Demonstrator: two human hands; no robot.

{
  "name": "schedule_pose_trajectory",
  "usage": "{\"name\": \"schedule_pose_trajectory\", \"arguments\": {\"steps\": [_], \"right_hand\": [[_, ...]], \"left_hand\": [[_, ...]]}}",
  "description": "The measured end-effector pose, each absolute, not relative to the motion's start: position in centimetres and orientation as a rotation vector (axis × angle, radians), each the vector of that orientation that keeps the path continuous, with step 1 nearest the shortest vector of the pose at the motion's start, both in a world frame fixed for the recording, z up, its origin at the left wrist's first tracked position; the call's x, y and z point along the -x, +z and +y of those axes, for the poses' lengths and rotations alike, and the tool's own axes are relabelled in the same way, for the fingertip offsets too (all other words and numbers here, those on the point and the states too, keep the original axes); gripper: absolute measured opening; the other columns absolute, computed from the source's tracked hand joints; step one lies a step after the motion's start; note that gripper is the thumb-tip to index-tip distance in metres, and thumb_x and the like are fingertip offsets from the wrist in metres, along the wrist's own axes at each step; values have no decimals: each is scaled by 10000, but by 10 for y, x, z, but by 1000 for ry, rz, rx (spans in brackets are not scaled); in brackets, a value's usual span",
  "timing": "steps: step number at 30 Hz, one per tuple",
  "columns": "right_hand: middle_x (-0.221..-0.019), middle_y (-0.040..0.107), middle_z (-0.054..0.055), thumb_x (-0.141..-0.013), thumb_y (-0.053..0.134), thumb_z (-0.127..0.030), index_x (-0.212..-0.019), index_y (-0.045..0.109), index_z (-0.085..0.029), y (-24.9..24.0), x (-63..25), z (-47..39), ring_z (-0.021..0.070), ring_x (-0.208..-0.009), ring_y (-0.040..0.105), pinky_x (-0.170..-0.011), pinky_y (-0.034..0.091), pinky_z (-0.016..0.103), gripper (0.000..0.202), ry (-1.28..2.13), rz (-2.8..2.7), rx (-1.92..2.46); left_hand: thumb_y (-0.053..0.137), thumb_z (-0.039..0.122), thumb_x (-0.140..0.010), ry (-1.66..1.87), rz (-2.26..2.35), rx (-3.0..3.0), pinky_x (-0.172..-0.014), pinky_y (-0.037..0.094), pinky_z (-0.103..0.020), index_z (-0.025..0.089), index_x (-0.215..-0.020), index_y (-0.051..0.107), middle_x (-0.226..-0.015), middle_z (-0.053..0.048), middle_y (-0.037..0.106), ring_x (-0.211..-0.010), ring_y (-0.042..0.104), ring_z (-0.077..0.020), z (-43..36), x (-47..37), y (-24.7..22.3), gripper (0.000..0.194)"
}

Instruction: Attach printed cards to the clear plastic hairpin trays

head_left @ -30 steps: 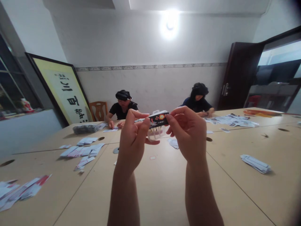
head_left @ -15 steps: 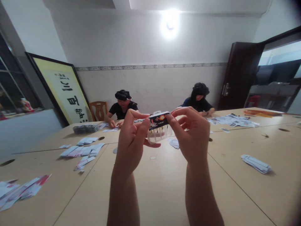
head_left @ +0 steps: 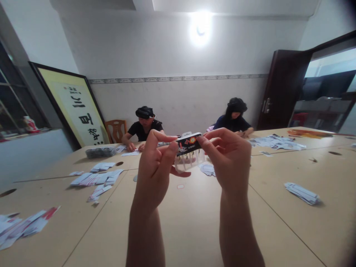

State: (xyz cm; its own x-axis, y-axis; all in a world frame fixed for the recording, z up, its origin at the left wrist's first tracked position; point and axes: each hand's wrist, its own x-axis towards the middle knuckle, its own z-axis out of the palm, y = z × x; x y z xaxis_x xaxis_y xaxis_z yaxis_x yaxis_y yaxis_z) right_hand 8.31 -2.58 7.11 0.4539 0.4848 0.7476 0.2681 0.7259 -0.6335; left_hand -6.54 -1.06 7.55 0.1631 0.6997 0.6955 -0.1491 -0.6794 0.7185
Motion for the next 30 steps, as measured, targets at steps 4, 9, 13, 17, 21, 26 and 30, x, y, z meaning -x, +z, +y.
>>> {"name": "schedule_pose_trajectory", "arguments": {"steps": [4, 9, 13, 17, 21, 26, 30], "right_hand": [[-743, 722, 18, -753, 774, -295, -669, 693, -195, 71, -83, -25, 93, -495, 577, -390, 362, 209, 154, 154, -1101, 788], [-742, 726, 18, -744, 774, -281, -651, 683, -193, 71, -83, -26, 90, -492, 569, -391, 371, 207, 158, 158, -1090, 777], [-730, 724, 19, -737, 780, -278, -652, 683, -193, 72, -82, -25, 97, -498, 572, -391, 378, 210, 155, 162, -1084, 764], [-717, 712, 13, -743, 772, -276, -648, 676, -195, 72, -81, -25, 98, -506, 566, -396, 389, 212, 157, 159, -1074, 758], [-698, 698, 5, -749, 768, -275, -652, 666, -194, 72, -81, -25, 93, -499, 561, -385, 379, 202, 162, 148, -1084, 781], [-678, 687, 4, -763, 767, -300, -667, 659, -196, 72, -79, -28, 102, -483, 570, -371, 402, 205, 179, 216, -1058, 780], [-669, 670, -2, -769, 769, -294, -666, 652, -203, 72, -77, -30, 118, -520, 603, -384, 439, 208, 180, 231, -1051, 788]], "left_hand": [[659, 451, -918, 1591, 532, -1756, -407, 614, -242, 247, -956, 500, -815, 2, 715, -581, 726, -164, -11, 65, 76, 262], [645, 421, -934, 1584, 509, -1754, -418, 623, -241, 252, -963, 498, -822, 10, 710, -606, 733, -161, -10, 65, 75, 226], [631, 420, -945, 1566, 496, -1759, -416, 627, -244, 255, -969, 495, -800, 19, 704, -619, 740, -168, -9, 65, 75, 215], [630, 410, -947, 1557, 499, -1754, -420, 632, -247, 257, -966, 496, -822, 24, 713, -624, 743, -165, -9, 65, 75, 204], [648, 410, -937, 1564, 490, -1738, -418, 628, -240, 249, -960, 496, -838, 18, 715, -599, 738, -160, -10, 65, 75, 223], [653, 411, -939, 1552, 458, -1717, -413, 630, -252, 250, -960, 490, -881, 17, 745, -601, 746, -165, -9, 64, 74, 231], [665, 406, -935, 1550, 443, -1701, -418, 634, -251, 248, -956, 487, -836, 31, 747, -572, 735, -153, -8, 64, 75, 239]]}}
